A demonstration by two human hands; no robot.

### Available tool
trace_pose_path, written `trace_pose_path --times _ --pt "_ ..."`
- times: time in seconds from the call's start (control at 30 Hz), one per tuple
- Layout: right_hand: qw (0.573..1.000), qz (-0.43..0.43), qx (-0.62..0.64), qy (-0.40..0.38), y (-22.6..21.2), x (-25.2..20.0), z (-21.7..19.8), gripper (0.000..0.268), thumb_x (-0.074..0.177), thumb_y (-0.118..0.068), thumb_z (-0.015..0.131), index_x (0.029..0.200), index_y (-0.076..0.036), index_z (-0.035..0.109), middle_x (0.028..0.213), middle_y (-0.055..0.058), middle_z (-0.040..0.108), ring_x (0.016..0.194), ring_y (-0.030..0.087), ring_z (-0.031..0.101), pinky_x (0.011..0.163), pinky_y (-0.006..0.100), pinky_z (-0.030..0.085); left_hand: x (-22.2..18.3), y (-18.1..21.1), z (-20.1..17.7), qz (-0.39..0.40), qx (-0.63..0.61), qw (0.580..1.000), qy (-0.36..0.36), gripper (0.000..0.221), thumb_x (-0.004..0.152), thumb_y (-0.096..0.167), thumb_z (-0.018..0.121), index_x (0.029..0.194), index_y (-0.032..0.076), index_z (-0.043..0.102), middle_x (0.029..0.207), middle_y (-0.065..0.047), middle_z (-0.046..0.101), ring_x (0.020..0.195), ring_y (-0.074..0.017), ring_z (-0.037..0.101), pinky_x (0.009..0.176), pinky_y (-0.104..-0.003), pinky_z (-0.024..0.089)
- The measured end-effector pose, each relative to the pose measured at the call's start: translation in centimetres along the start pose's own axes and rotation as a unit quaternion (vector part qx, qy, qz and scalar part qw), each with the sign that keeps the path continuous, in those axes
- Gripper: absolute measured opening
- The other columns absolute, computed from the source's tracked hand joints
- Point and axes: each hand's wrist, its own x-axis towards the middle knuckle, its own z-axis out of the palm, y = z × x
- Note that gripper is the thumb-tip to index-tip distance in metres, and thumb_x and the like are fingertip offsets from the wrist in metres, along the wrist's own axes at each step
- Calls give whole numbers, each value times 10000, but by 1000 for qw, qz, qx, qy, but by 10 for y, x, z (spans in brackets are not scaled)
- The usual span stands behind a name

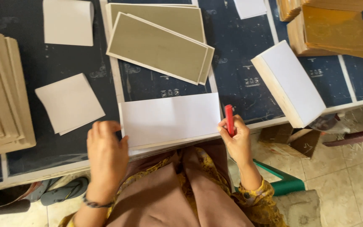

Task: Manually assembling cards by folding paper inserts and creasing them with a hand tool.

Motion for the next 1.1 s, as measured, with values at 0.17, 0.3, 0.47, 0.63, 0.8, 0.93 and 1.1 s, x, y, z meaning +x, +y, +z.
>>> trace_pose_path --times 0.17,0.3,0.47,0.63,0.8,0.93,1.1 --pt "997 -20 -74 32 12 0 5 216 843 21 786 989 -138 796 812 41 607 711 174 571 700 314 497 4 91 39 225 24 973 -53 265 878 185 732 1120 94 674 1347 -164 561 1247 -336 571 1034 -506 387" --pt "998 47 -29 17 39 -1 -1 279 881 -15 777 1137 -116 730 793 21 597 661 112 556 663 278 476 0 125 51 241 109 948 -176 981 859 668 632 1603 75 390 1730 -184 243 1604 -356 144 1231 -684 -13" --pt "992 74 -106 -13 20 7 -24 310 926 -142 780 1212 -69 688 813 141 687 613 238 646 634 382 515 2 62 34 155 191 956 -158 1086 886 765 509 1652 48 230 1741 -182 151 1605 -347 103 1178 -750 -46" --pt "993 16 -113 18 -48 18 2 277 1049 -66 618 1316 8 620 724 178 720 551 273 712 630 371 566 10 17 5 80 118 971 -193 810 1050 470 436 1668 35 147 1760 -173 55 1607 -341 41 1106 -813 -52" --pt "942 -196 -264 -74 -101 10 116 483 903 -4 699 1368 -136 685 719 140 767 651 292 775 588 411 624 15 9 0 79 51 966 -243 762 1072 367 434 1679 76 77 1762 -144 -8 1593 -375 20 1083 -845 23" --pt "920 -248 -281 -118 -110 3 139 465 977 -100 667 1440 -142 644 762 104 776 618 209 746 602 326 611 22 -16 -11 73 -3 966 -246 777 1029 343 512 1688 193 130 1771 -27 69 1593 -387 32 1088 -843 48" --pt "921 -82 -380 16 -46 35 58 419 924 -183 684 1341 -171 722 817 189 780 751 411 761 669 547 591 21 -43 -1 100 -122 970 -184 776 976 444 614 1662 276 293 1744 66 228 1612 -316 54 1219 -620 -39"
